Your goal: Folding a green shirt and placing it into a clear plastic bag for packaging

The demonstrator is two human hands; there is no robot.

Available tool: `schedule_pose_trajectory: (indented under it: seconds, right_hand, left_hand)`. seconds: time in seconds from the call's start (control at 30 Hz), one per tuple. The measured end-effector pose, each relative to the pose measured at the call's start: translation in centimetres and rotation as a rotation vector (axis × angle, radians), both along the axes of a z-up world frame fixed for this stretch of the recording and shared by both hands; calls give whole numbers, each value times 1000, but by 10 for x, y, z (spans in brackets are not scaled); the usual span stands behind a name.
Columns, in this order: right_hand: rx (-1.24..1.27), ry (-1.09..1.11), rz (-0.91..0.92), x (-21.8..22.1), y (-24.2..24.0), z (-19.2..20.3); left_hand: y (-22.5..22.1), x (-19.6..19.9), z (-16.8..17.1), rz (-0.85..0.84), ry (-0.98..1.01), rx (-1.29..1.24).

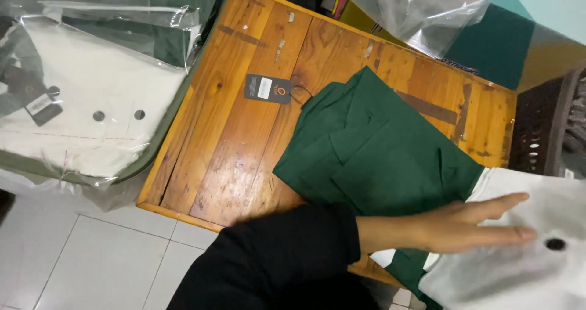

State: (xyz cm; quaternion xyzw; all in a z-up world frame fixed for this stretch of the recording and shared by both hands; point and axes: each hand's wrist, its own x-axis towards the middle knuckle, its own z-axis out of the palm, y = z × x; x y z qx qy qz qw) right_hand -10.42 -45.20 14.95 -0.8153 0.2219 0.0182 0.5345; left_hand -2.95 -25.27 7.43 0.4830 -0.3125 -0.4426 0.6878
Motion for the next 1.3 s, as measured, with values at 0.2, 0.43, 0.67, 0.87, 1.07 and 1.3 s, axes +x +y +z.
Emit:
schedule_pose_trajectory:
  seconds: [0.2, 0.43, 0.67, 0.87, 1.07, 1.3]
  right_hand:
    - [172, -12, 49, 14, 109, 16]
    - [-278, -229, 700, 25, 157, -25]
    - [-810, -568, 458, -1, 116, -109]
    - [-874, -145, 471, -8, 104, -149]
    - [-860, -138, 469, -18, 98, -167]
    - [-834, -17, 327, -35, 86, -169]
  left_hand:
    - [0, 64, -63, 319, 513, -366]
    - [49, 124, -221, 783, 240, -411]
    - [90, 130, -231, 1015, 561, -486]
    - [139, 136, -190, 969, 836, -283]
    - [165, 105, -64, 657, 593, 57]
    - [152, 103, -76, 595, 569, 59]
